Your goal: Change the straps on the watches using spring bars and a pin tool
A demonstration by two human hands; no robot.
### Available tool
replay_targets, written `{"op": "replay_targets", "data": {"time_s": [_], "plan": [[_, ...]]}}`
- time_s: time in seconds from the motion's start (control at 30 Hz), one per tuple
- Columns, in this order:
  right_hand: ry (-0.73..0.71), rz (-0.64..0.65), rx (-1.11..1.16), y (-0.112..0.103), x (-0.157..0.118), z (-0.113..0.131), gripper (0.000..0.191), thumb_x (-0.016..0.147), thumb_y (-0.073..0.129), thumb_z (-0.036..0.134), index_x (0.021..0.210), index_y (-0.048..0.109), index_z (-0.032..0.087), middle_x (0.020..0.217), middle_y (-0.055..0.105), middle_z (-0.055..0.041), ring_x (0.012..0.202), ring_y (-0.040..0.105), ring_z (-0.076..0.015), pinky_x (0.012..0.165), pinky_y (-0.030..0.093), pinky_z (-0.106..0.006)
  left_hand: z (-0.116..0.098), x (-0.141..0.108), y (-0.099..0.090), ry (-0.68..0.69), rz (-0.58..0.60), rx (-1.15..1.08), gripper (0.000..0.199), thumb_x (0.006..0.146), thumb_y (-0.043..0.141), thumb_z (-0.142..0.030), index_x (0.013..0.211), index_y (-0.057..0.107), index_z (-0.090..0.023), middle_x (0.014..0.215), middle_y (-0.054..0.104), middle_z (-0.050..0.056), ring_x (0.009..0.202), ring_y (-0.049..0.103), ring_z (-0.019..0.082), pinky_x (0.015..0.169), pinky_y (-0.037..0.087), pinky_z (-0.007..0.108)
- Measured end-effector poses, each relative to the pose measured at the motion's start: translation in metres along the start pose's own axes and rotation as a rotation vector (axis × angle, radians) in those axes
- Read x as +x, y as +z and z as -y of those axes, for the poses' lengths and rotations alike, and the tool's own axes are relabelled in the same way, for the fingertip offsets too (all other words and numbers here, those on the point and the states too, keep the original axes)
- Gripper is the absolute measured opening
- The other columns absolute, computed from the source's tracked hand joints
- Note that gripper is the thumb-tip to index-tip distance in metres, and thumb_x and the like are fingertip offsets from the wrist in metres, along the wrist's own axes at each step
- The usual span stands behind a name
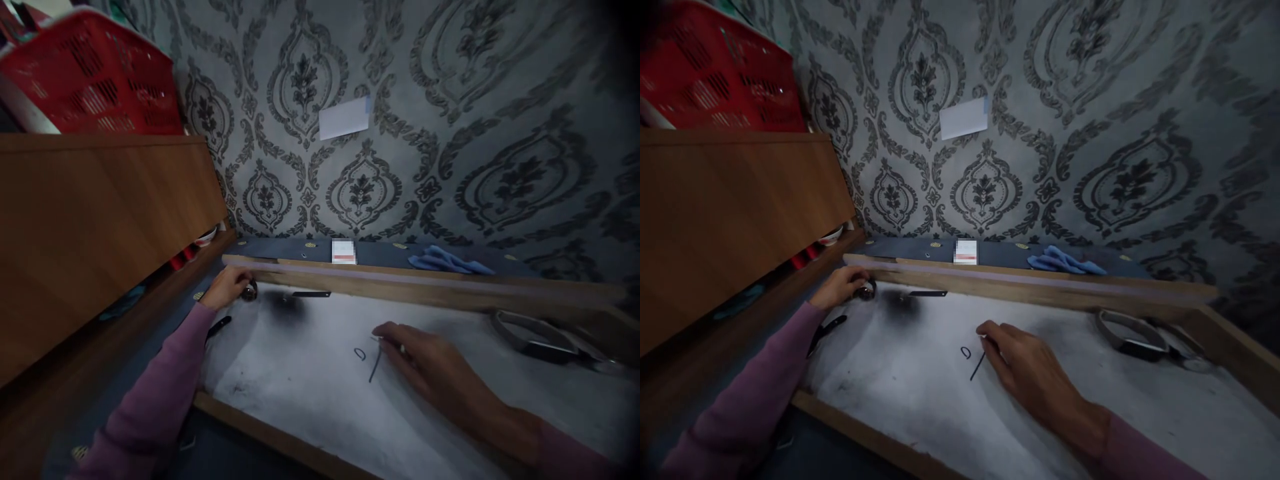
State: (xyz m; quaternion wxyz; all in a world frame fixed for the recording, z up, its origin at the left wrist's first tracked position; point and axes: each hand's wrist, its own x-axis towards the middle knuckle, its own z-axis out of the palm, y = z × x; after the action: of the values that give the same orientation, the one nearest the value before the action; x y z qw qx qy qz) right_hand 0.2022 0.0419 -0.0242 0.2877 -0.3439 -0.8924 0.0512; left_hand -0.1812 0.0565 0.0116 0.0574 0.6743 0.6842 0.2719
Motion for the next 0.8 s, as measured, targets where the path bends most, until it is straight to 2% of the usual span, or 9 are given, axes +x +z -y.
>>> {"op": "replay_targets", "data": {"time_s": [0.17, 0.23, 0.3, 0.4, 0.5, 0.67, 0.8], "plan": [[0.002, -0.01, 0.015, 0.014, -0.003, -0.012, 0.026, 0.091, 0.038, 0.025, 0.09, 0.062, 0.018, 0.084, 0.07, -0.0093, 0.074, 0.068, -0.0204, 0.065, 0.056, -0.033, -0.001, -0.005, 0.001, 0.053, 0.089, -0.042, 0.012, 0.066, 0.061, -0.02, 0.076, 0.068, -0.021, 0.081, 0.068, 0.001, 0.089, 0.058, 0.019, 0.083, 0.045, 0.027], [0.023, 0.007, 0.031, 0.017, -0.009, -0.017, 0.026, 0.092, 0.038, 0.027, 0.091, 0.062, 0.018, 0.086, 0.07, -0.0098, 0.076, 0.068, -0.0212, 0.067, 0.056, -0.035, 0.001, -0.004, -0.005, 0.051, 0.106, -0.085, 0.014, 0.067, 0.059, -0.021, 0.078, 0.068, -0.02, 0.081, 0.068, 0.002, 0.088, 0.058, 0.019, 0.083, 0.045, 0.028], [0.063, 0.022, 0.042, 0.018, -0.013, -0.022, 0.027, 0.092, 0.038, 0.029, 0.093, 0.063, 0.018, 0.091, 0.07, -0.0109, 0.079, 0.068, -0.0225, 0.07, 0.056, -0.037, 0.004, -0.003, -0.015, 0.036, 0.113, -0.144, 0.019, 0.07, 0.055, -0.023, 0.084, 0.066, -0.018, 0.081, 0.067, 0.003, 0.082, 0.059, 0.018, 0.077, 0.047, 0.028], [0.113, 0.027, 0.06, 0.018, -0.013, -0.026, 0.027, 0.092, 0.04, 0.031, 0.093, 0.063, 0.019, 0.092, 0.071, -0.0115, 0.08, 0.069, -0.0241, 0.071, 0.056, -0.038, 0.011, -0.005, -0.036, 0.006, 0.089, -0.23, 0.028, 0.075, 0.049, -0.03, 0.093, 0.062, -0.014, 0.089, 0.067, 0.005, 0.084, 0.061, 0.018, 0.075, 0.048, 0.027], [0.119, 0.044, 0.083, 0.016, -0.009, -0.026, 0.026, 0.09, 0.04, 0.031, 0.09, 0.063, 0.019, 0.089, 0.072, -0.0113, 0.078, 0.07, -0.0248, 0.07, 0.058, -0.038, 0.018, -0.01, -0.051, -0.034, 0.087, -0.277, 0.032, 0.076, 0.047, -0.034, 0.095, 0.059, -0.012, 0.085, 0.066, 0.007, 0.077, 0.063, 0.017, 0.065, 0.047, 0.026], [0.119, 0.026, 0.097, 0.013, -0.004, -0.023, 0.027, 0.089, 0.04, 0.032, 0.089, 0.065, 0.02, 0.086, 0.073, -0.0102, 0.075, 0.071, -0.0242, 0.065, 0.059, -0.036, 0.025, -0.015, -0.044, -0.035, 0.134, -0.274, 0.029, 0.077, 0.044, -0.035, 0.089, 0.057, -0.012, 0.078, 0.065, 0.006, 0.067, 0.062, 0.016, 0.061, 0.048, 0.026], [0.105, 0.009, 0.108, 0.009, -0.005, -0.024, 0.028, 0.091, 0.04, 0.034, 0.09, 0.064, 0.021, 0.086, 0.073, -0.0102, 0.074, 0.071, -0.0239, 0.066, 0.059, -0.035, 0.021, -0.017, -0.036, 0.016, 0.27, -0.187, 0.024, 0.077, 0.044, -0.032, 0.081, 0.06, -0.014, 0.073, 0.064, 0.004, 0.067, 0.059, 0.015, 0.064, 0.047, 0.026]]}}
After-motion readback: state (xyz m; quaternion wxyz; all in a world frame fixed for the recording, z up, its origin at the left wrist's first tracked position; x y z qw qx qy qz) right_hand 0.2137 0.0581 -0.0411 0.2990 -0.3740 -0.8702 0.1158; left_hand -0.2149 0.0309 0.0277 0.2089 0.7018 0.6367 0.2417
